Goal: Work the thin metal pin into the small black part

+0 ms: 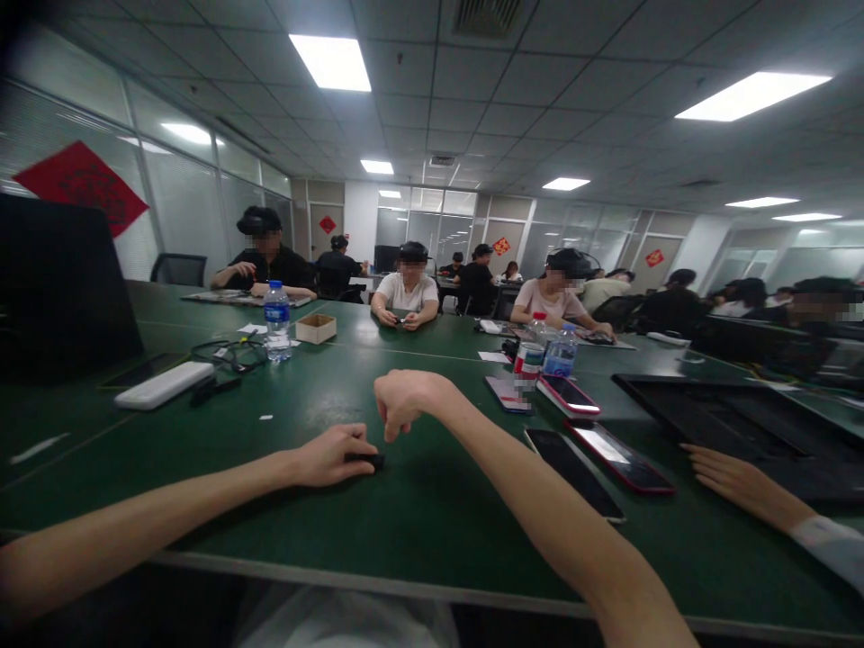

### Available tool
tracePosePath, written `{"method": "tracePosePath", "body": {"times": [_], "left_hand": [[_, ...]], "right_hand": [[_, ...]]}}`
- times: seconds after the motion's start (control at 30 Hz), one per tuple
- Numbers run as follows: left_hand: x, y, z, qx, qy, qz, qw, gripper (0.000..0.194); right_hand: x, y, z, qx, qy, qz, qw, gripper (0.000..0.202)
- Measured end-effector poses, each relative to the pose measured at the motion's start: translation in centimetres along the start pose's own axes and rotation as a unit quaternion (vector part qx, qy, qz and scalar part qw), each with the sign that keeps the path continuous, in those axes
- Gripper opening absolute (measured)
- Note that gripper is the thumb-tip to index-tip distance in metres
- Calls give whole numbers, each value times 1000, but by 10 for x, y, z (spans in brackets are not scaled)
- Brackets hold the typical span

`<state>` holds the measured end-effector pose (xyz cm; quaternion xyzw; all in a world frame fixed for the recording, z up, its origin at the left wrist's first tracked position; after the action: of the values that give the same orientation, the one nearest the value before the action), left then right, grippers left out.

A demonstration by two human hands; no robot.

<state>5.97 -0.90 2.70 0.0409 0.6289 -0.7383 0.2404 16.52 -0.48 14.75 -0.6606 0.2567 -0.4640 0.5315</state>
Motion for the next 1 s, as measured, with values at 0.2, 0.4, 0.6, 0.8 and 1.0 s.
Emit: {"method": "tracePosePath", "body": {"times": [0.2,0.4,0.6,0.8,1.0], "left_hand": [[0,1,0,34,-15,16,999,35],[0,1,-3,38,-24,12,999,34],[-1,2,-4,38,-24,13,999,31],[-2,2,-5,42,-28,14,999,30],[-2,1,-6,46,-34,11,998,29]], "right_hand": [[19,14,18,-72,-30,32,996,18],[34,31,39,-142,-54,82,985,28],[40,41,46,-168,-60,115,977,31],[38,53,57,-200,-54,113,972,36],[34,67,68,-255,-54,108,959,41]]}}
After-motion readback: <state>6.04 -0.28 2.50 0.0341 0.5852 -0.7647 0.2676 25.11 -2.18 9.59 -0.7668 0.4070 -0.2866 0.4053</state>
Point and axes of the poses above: each hand's wrist, its own x-axis away from the middle knuckle, its own y-axis out of the palm, z = x × y, the point moved 5 cm from there along -x, towards the middle knuckle, and after that the axes turned 10 degrees about y, right-handed, at the moved point
